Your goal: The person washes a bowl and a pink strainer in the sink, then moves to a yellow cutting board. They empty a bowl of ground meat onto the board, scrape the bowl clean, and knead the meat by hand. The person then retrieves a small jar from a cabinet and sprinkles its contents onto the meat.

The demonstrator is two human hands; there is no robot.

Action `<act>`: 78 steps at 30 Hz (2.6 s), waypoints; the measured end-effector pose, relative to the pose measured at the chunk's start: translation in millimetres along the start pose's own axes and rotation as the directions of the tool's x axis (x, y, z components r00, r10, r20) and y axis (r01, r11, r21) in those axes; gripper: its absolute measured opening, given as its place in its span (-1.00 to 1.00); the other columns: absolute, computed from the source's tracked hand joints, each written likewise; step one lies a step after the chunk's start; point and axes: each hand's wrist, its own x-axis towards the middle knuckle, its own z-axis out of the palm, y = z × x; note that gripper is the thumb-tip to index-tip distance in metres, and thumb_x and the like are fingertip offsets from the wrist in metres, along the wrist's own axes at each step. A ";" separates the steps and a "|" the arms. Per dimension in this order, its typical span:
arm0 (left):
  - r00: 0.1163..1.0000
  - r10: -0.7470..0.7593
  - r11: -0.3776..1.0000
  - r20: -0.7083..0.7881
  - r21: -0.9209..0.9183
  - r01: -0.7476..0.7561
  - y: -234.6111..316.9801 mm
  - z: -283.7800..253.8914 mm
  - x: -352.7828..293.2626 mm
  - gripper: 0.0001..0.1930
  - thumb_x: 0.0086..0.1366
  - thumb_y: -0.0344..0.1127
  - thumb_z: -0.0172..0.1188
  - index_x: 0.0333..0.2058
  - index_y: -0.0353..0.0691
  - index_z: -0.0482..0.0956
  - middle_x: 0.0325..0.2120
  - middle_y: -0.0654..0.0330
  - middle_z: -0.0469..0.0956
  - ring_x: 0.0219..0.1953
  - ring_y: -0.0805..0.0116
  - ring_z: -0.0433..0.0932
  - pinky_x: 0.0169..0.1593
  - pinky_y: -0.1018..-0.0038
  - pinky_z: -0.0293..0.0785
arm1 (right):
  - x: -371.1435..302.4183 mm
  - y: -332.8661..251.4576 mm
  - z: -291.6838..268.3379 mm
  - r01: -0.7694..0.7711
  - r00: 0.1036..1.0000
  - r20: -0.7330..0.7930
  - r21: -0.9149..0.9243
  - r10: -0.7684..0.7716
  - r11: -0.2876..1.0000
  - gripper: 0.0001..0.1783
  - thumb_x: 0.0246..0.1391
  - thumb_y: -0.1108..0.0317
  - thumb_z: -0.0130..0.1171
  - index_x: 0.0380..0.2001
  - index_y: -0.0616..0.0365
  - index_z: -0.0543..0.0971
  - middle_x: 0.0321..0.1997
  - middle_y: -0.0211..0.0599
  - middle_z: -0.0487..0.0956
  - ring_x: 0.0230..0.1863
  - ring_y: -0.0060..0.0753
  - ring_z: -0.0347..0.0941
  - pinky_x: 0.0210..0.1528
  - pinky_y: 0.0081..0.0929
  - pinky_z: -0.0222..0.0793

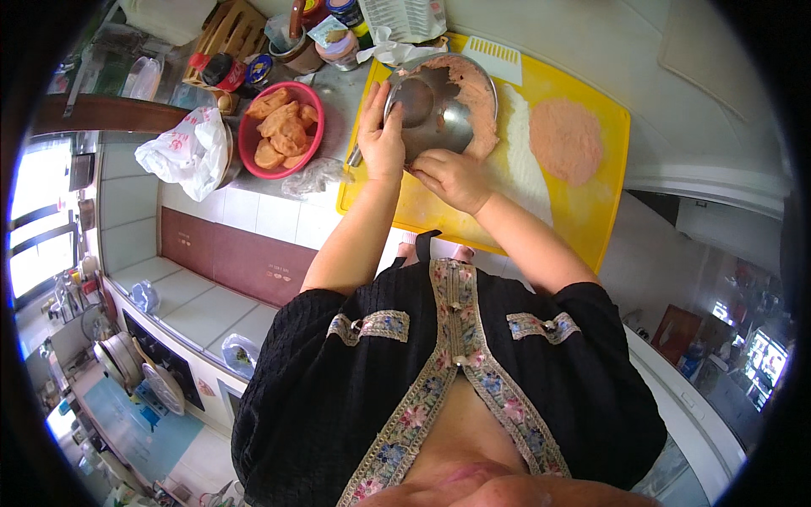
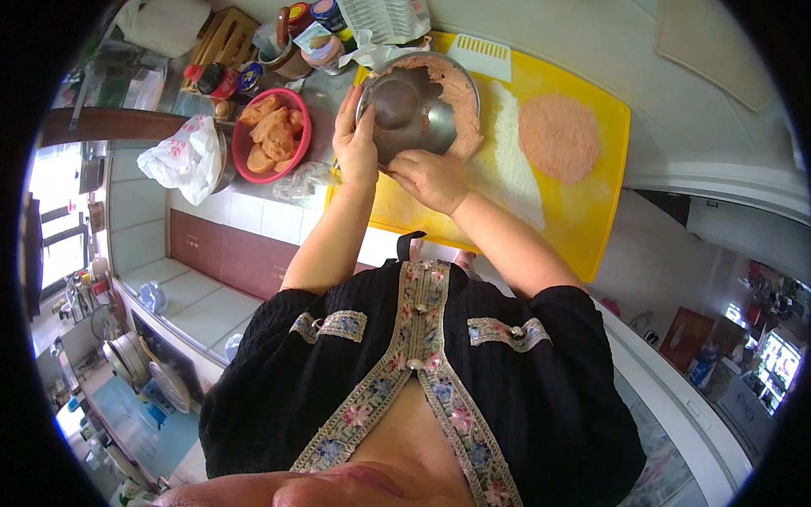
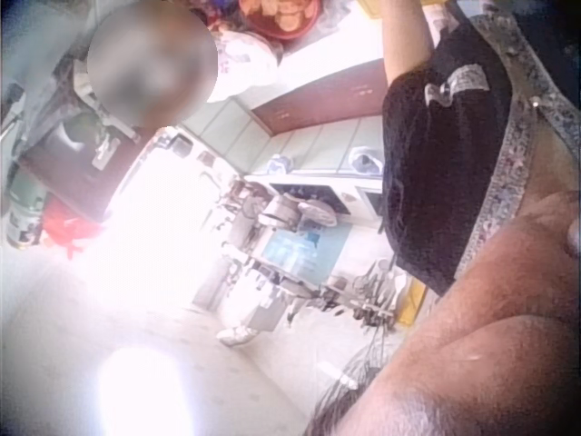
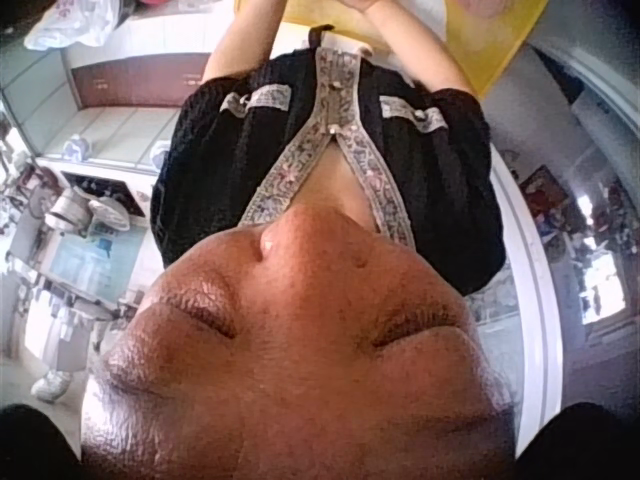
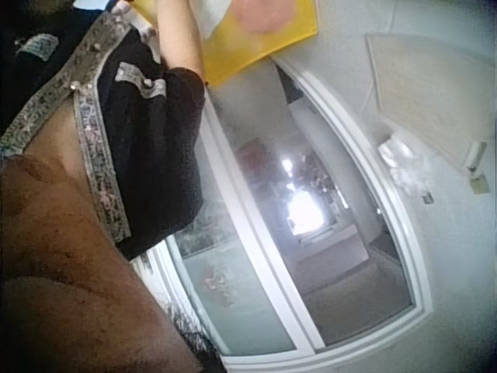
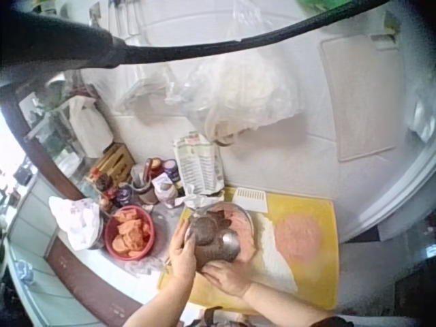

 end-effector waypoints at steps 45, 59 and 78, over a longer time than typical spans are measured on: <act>1.000 -0.005 0.976 -0.003 0.216 0.006 7.5 16.9 10.5 -0.59 0.35 -0.41 0.21 0.17 -0.22 0.57 0.20 0.05 0.49 0.26 0.21 0.43 0.32 0.40 0.28 | -85.8 96.3 -107.6 -0.267 0.665 0.287 -0.770 0.689 0.579 -0.62 0.28 0.28 0.05 0.06 0.22 0.58 0.29 -0.13 0.48 0.32 -0.07 0.35 0.27 -0.27 0.33; 0.996 0.089 0.960 0.032 0.265 -0.094 14.5 29.0 6.5 -0.51 0.22 -0.53 0.13 0.16 -0.14 0.59 0.20 -0.04 0.46 0.26 -0.01 0.39 0.35 0.25 0.28 | 39.2 91.5 -116.5 -0.032 0.988 0.089 -0.695 0.130 0.718 -0.71 0.18 0.43 0.08 -0.05 0.21 0.60 0.09 -0.21 0.56 0.12 -0.10 0.47 0.09 -0.27 0.48; 0.964 0.255 0.925 -0.079 0.309 -0.220 11.9 36.9 -13.4 -0.40 -0.02 -0.73 0.00 0.01 -0.19 0.69 0.09 0.06 0.58 0.21 0.01 0.44 0.33 0.22 0.29 | 23.6 60.5 -51.5 -0.249 0.832 0.213 -0.682 0.512 0.688 -0.66 0.09 0.38 0.16 -0.06 0.25 0.62 0.06 -0.03 0.61 0.13 0.03 0.50 0.20 -0.10 0.41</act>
